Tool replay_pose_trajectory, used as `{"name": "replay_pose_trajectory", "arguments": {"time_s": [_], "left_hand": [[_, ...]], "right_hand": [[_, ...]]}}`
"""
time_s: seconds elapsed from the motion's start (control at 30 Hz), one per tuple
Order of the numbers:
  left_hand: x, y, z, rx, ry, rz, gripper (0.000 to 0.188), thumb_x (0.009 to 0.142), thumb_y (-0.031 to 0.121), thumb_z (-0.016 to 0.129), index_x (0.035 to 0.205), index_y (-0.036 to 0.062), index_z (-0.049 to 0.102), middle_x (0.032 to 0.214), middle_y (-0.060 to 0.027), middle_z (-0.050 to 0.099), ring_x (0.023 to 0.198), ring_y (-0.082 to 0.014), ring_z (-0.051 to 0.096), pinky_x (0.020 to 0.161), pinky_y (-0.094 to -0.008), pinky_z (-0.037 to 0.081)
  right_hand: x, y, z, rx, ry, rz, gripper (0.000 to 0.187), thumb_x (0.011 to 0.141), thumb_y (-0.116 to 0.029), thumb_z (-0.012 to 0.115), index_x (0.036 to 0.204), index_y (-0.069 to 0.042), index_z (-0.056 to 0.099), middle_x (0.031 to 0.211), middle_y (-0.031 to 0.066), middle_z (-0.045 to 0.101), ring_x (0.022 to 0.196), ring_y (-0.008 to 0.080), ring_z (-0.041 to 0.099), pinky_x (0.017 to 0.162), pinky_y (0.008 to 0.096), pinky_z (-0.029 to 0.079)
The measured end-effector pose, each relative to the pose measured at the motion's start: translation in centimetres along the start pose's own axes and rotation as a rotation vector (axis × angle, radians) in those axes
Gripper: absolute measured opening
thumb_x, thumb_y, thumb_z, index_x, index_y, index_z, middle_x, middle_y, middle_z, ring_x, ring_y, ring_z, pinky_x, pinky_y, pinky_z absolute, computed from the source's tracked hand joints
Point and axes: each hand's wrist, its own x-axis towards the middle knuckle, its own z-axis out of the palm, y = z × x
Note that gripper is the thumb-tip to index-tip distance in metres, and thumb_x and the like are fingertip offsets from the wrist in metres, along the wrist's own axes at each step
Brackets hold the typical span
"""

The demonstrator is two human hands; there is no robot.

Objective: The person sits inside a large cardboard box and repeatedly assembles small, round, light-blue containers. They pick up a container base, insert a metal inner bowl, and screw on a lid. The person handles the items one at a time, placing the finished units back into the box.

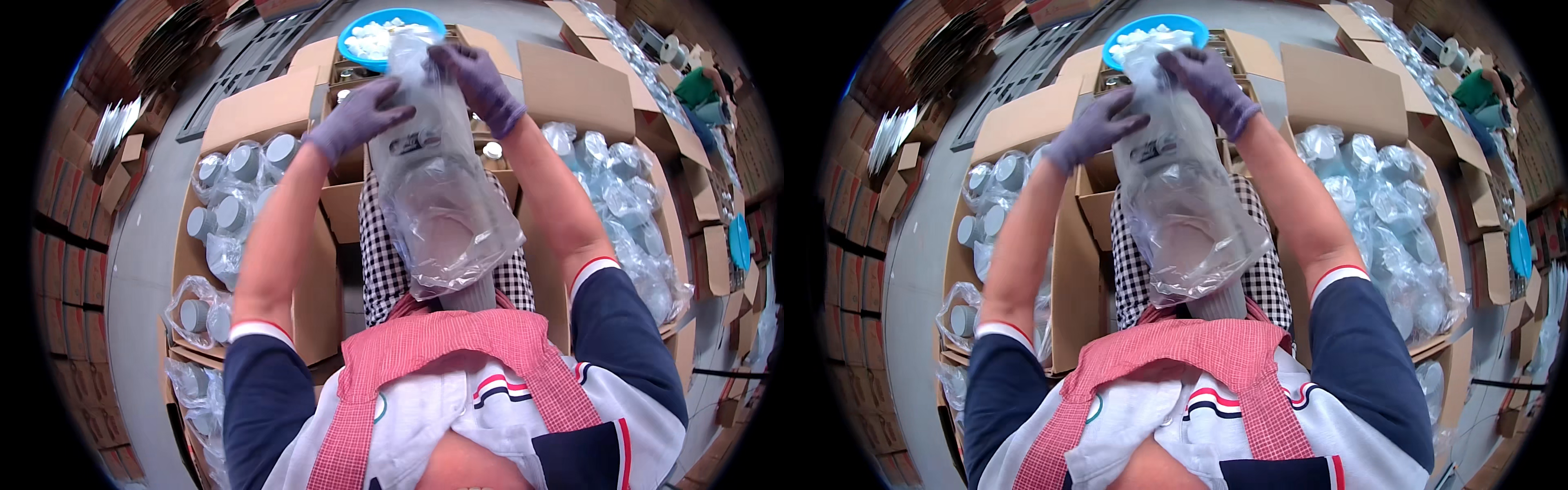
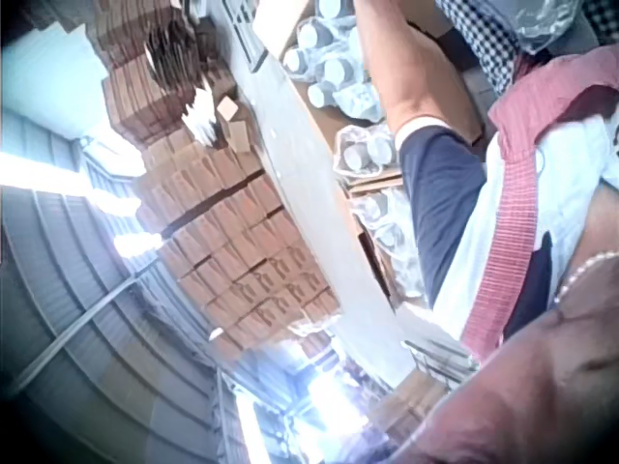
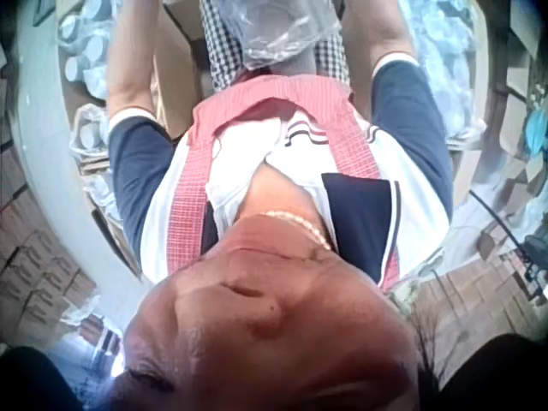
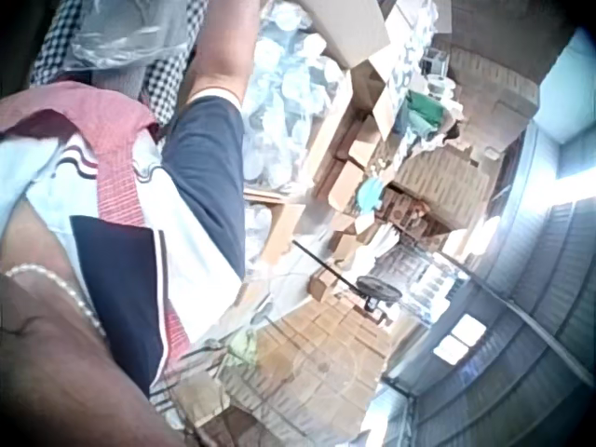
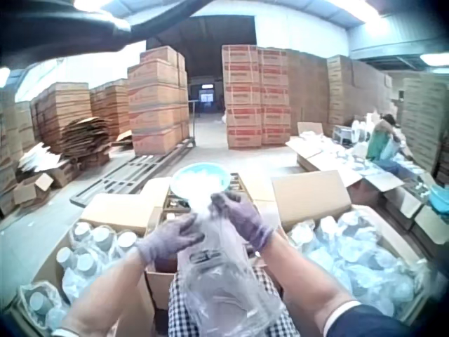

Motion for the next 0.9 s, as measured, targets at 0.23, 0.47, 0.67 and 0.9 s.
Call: {"name": "replay_pose_trajectory", "arguments": {"time_s": [0.23,0.47,0.67,0.9], "left_hand": [[6.3,3.3,-16.7,-0.201,0.691,0.445,0.018,0.083,0.012,0.062,0.1,0.0053,0.065,0.095,-0.0106,0.068,0.082,-0.0192,0.066,0.075,-0.0298,0.052],[-11.1,-14.7,-2.4,0.477,-0.656,-0.376,0.03,0.082,0.015,0.064,0.111,0.0068,0.062,0.103,-0.0153,0.065,0.091,-0.0203,0.065,0.083,-0.0309,0.05],[0.6,-7.4,0.9,-0.706,0.451,-0.085,0.041,0.1,0.028,0.044,0.126,-0.0006,0.056,0.125,-0.0119,0.06,0.119,-0.0181,0.052,0.106,-0.0339,0.037],[7.2,-1.6,4.4,-0.88,0.04,0.198,0.082,0.09,0.064,0.028,0.121,-0.0055,0.058,0.118,-0.0155,0.063,0.117,-0.0285,0.055,0.106,-0.037,0.035]], "right_hand": [[-0.3,-4.2,-6.8,-0.815,-0.153,0.154,0.071,0.094,-0.064,0.034,0.124,-0.006,0.061,0.128,0.0149,0.057,0.116,0.0311,0.054,0.1,0.0366,0.04],[-1.6,-6.1,-9.6,-0.879,-0.308,0.281,0.048,0.101,-0.041,0.038,0.11,-0.004,0.067,0.089,0.0101,0.07,0.082,0.019,0.065,0.076,0.0325,0.051],[-1.9,-1.6,-0.8,-0.806,-0.081,-0.436,0.041,0.099,-0.036,0.043,0.088,-0.009,0.071,0.072,0.0112,0.064,0.07,0.0275,0.065,0.067,0.0354,0.051],[1.4,8.4,-7.3,0.398,-0.162,0.004,0.089,0.094,-0.069,0.016,0.078,0.0,0.07,0.084,0.0126,0.069,0.094,0.027,0.064,0.106,0.0411,0.037]]}}
